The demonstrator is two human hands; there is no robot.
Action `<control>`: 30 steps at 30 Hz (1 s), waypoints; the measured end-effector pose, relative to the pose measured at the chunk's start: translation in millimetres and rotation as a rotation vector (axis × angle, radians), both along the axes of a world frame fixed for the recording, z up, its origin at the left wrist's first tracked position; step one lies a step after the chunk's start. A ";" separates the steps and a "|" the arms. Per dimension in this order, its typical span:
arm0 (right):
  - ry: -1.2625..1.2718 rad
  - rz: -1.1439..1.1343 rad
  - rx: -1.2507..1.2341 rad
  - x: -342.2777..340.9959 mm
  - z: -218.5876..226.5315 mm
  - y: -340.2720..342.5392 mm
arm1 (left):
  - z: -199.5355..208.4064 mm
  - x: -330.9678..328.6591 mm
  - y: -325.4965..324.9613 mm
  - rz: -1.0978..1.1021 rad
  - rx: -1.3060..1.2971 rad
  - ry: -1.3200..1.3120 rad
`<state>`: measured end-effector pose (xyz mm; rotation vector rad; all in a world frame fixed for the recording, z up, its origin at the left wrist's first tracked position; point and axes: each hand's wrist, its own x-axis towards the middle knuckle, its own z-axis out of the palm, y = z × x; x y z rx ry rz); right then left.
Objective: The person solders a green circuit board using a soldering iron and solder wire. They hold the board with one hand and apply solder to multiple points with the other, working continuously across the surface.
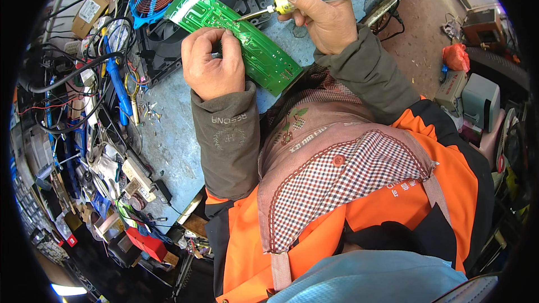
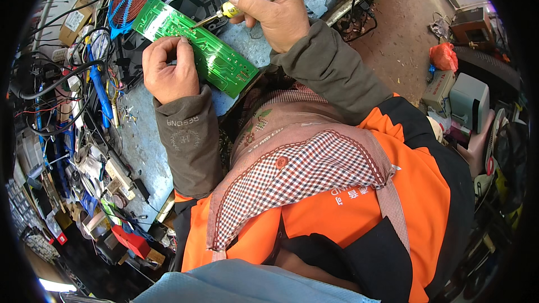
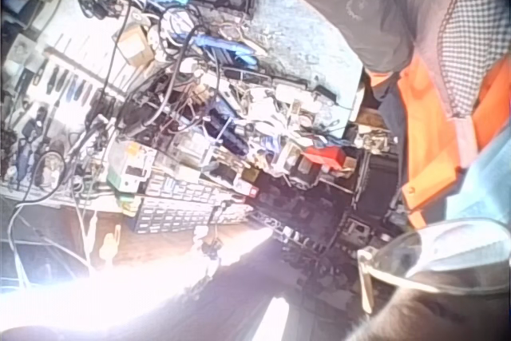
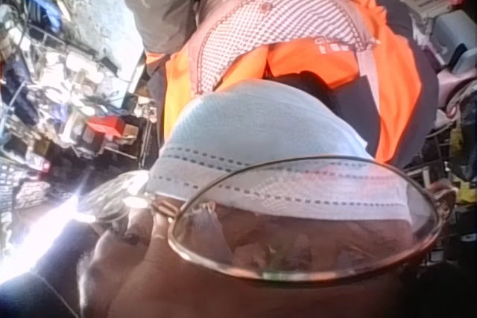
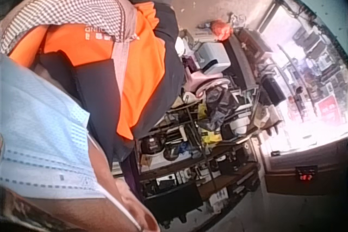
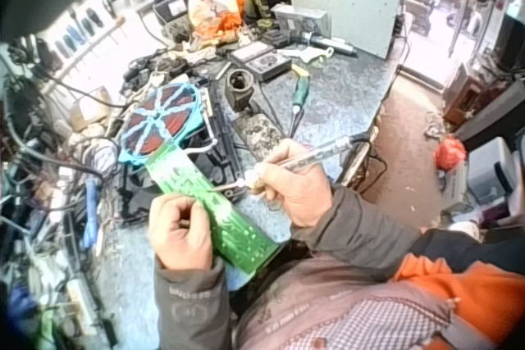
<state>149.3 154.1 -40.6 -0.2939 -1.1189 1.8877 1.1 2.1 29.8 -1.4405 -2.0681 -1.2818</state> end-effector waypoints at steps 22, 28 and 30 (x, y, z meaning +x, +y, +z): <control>0.003 0.006 -0.020 -0.5 1.8 -1.4 | 0.1 0.2 -0.2 -0.008 -0.012 0.011; 0.038 0.017 -0.014 -2.3 -1.6 0.2 | 0.8 1.6 -2.4 0.023 -0.048 -0.042; 0.028 0.017 -0.014 -1.7 -2.1 0.4 | 1.9 2.8 -2.0 0.022 -0.047 -0.041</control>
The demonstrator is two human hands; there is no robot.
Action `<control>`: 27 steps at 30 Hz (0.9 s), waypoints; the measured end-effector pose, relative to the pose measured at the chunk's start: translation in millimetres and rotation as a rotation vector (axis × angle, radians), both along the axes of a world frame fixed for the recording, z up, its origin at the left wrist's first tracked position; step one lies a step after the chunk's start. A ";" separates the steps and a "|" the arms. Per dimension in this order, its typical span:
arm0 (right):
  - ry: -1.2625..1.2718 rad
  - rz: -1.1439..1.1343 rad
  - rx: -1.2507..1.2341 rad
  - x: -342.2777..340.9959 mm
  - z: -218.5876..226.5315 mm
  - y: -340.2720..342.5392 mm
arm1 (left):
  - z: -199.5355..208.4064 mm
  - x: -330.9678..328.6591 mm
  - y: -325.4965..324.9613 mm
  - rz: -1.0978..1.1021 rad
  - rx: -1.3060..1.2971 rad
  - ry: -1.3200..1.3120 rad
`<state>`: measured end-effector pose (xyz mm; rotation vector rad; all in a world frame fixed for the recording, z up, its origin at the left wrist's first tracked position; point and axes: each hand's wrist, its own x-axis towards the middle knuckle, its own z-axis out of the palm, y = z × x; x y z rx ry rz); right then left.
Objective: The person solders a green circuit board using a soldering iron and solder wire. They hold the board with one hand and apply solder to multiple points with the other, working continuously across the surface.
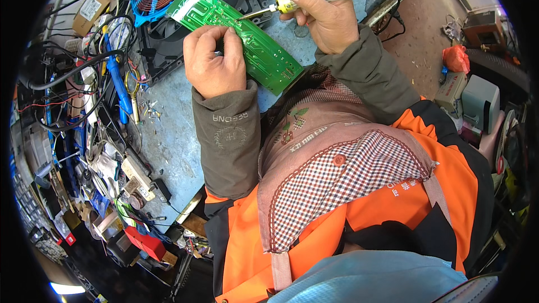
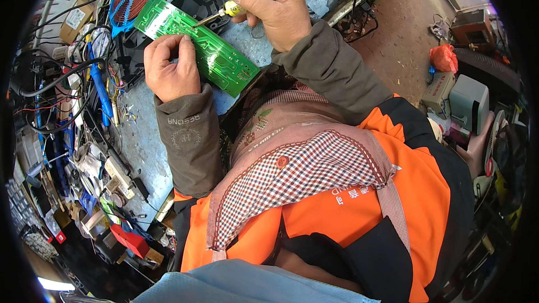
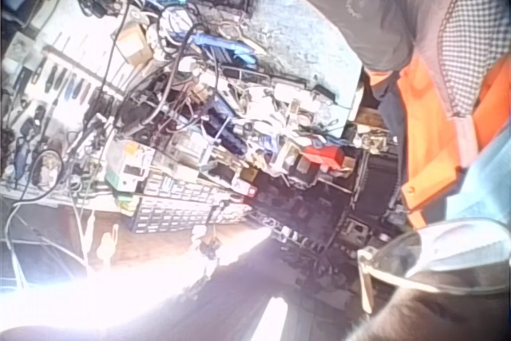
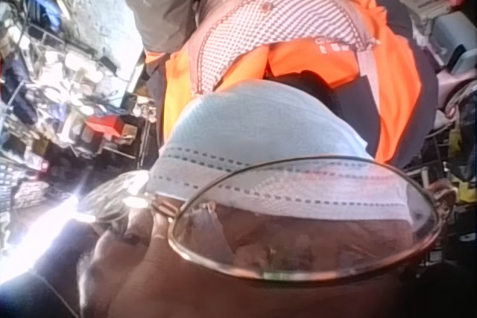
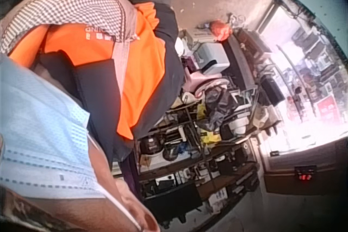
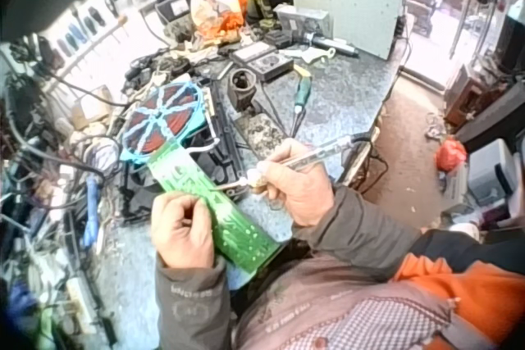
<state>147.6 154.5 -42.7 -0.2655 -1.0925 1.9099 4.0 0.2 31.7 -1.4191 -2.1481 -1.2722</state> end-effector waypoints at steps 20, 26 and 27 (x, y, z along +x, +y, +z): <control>-0.011 -0.030 0.016 -0.4 11.1 -2.8 | -1.8 -2.3 1.1 -0.020 0.026 0.017; -0.036 -0.033 0.034 0.2 13.6 -4.3 | -5.0 -4.2 0.8 -0.026 0.035 0.036; -0.032 -0.033 0.049 0.2 13.5 -4.5 | -4.5 -4.1 0.8 -0.023 0.030 0.032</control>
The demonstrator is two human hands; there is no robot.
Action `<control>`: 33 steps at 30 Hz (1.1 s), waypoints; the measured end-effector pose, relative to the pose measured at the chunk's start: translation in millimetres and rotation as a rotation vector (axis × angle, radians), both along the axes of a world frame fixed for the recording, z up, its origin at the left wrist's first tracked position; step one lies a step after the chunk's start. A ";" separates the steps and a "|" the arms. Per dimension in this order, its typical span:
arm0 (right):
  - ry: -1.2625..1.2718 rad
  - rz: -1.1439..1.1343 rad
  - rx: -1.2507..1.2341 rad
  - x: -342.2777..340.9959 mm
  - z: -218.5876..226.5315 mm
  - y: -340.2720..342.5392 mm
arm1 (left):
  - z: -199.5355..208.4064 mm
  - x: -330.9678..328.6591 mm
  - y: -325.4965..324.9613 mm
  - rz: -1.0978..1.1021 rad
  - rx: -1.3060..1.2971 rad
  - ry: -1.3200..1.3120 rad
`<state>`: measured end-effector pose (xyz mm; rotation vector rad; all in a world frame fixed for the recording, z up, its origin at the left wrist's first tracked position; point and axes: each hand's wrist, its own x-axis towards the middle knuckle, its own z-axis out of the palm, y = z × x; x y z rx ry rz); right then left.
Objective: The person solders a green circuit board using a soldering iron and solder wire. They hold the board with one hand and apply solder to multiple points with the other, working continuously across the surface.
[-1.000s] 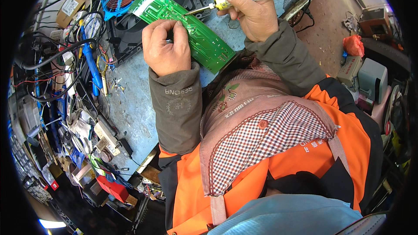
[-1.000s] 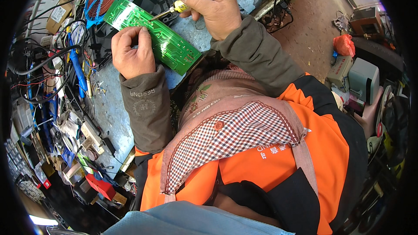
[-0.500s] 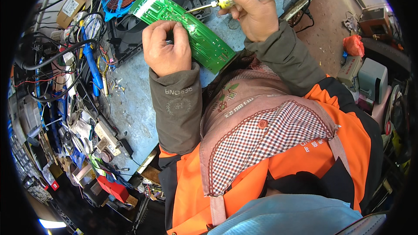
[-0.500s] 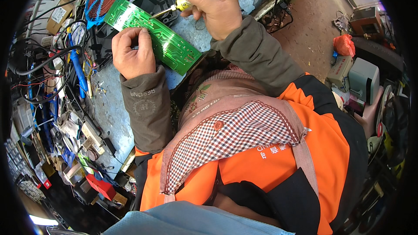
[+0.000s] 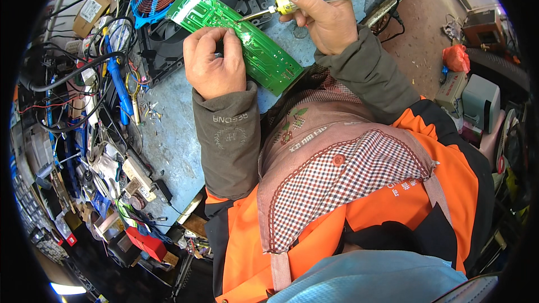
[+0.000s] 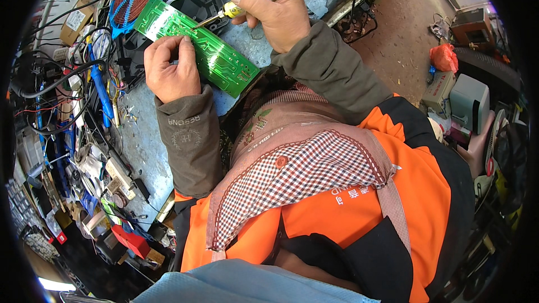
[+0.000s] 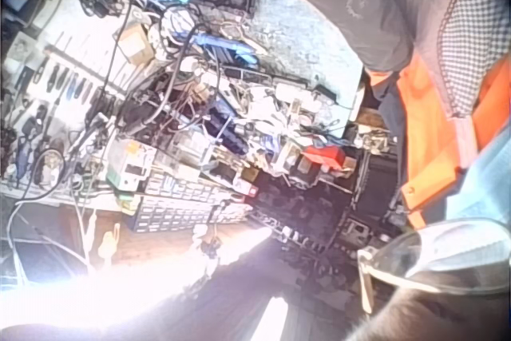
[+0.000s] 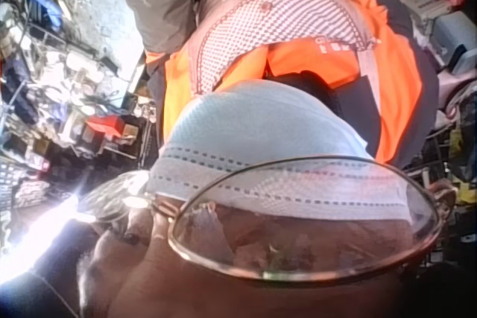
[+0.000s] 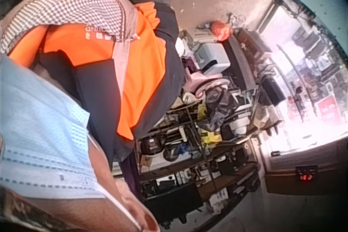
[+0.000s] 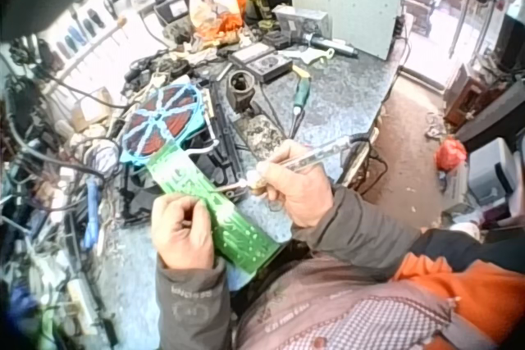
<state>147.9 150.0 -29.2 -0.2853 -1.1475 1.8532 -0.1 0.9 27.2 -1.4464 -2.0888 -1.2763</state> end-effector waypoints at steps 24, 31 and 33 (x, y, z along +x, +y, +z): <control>0.067 -0.017 -0.105 -3.0 -11.1 1.3 | 0.7 1.9 1.3 0.034 -0.016 0.010; 0.090 -0.007 -0.078 -2.8 -11.6 0.9 | -0.3 2.1 1.6 0.018 0.003 0.019; 0.098 -0.007 -0.083 -1.9 -11.1 1.3 | -0.1 1.9 2.0 0.009 0.007 0.015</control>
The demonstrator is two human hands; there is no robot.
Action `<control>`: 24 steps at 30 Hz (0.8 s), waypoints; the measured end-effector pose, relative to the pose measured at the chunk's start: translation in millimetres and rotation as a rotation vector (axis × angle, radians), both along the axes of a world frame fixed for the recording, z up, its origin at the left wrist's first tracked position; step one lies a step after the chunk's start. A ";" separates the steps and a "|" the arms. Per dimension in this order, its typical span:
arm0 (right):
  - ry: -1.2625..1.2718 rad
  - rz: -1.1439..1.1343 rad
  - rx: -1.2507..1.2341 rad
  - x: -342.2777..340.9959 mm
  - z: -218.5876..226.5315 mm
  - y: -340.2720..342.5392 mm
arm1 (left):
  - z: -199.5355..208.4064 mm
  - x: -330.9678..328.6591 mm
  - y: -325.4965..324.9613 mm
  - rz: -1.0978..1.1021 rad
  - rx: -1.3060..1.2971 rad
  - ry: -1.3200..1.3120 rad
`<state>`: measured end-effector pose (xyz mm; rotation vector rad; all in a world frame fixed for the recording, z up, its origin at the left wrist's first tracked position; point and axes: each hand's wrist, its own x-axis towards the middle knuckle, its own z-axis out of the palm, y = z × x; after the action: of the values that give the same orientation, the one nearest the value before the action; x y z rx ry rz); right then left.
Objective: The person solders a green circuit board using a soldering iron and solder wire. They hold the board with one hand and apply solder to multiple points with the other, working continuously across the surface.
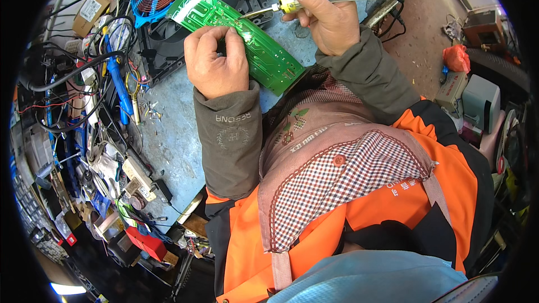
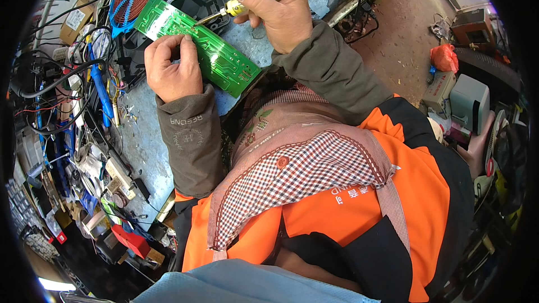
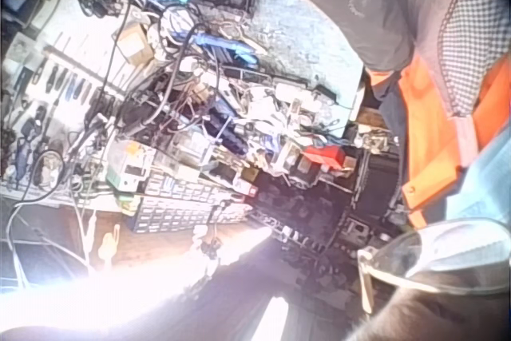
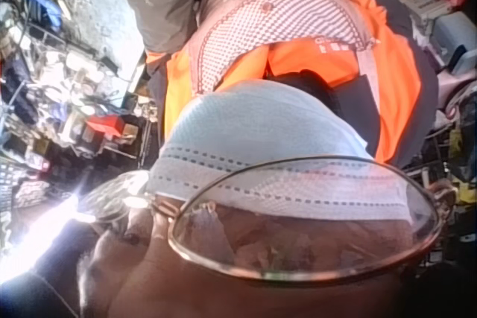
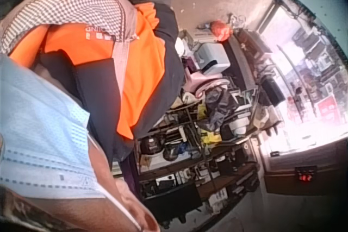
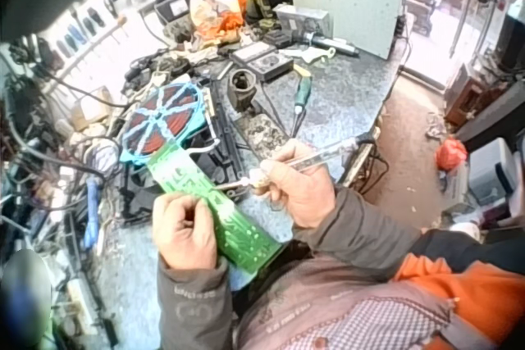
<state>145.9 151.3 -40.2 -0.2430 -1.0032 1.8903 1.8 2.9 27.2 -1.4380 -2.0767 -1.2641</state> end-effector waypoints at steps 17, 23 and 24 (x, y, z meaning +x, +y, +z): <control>-0.516 -0.483 0.629 51.4 60.1 45.4 | 5.7 0.8 -6.9 0.028 0.223 -0.393; -0.532 -0.381 0.642 55.4 58.4 47.9 | 5.2 9.1 -9.7 -0.080 0.279 -0.476; -0.541 -0.360 0.634 56.1 56.2 48.2 | 1.1 3.7 -12.6 -0.077 0.269 -0.464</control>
<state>202.1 199.5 15.9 -0.5296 -1.7343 1.1220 5.5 -9.7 28.3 -1.1974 -2.0205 -1.9776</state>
